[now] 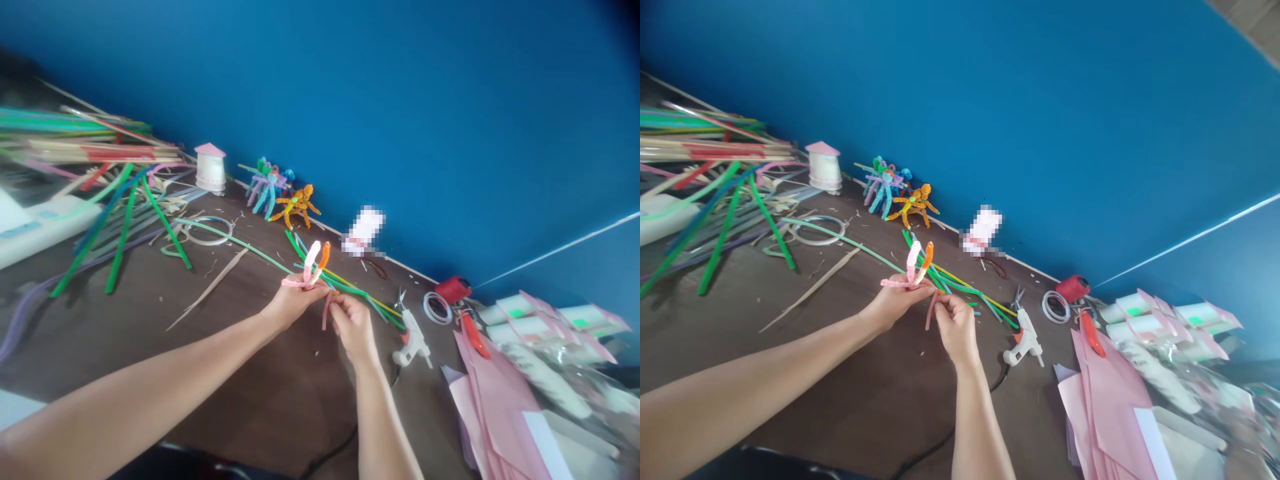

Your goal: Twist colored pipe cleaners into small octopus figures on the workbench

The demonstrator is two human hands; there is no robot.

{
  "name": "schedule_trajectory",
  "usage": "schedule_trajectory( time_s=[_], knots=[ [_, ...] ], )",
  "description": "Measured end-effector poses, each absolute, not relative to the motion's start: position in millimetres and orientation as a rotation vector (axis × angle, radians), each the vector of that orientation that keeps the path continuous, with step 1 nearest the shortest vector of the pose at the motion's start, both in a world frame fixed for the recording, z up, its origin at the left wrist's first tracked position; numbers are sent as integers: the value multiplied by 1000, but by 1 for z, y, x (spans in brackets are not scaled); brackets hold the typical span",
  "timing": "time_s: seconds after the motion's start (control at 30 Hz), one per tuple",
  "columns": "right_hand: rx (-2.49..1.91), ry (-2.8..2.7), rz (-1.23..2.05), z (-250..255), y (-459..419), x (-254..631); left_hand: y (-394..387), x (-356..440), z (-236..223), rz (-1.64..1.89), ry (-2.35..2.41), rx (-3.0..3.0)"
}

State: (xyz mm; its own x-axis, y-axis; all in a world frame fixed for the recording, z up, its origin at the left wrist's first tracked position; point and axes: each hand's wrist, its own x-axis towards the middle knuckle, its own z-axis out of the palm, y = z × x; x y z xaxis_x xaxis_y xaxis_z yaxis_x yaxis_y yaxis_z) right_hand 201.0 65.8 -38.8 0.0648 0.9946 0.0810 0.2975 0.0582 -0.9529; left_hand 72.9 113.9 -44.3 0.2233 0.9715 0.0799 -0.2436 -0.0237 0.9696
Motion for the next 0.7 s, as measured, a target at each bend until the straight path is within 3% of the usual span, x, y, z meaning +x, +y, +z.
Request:
schedule_trajectory(
  time_s=[0.2,0.4,0.7],
  knots=[
    [-1333,-1481,917,-34,64,197,115,74,-45,1135,791,1049],
    [-1454,-1480,573,-35,65,196,115,75,-44,1110,752,1077],
    [-1505,-1546,410,-33,66,202,120,70,-50,1083,809,1419]
  ],
)
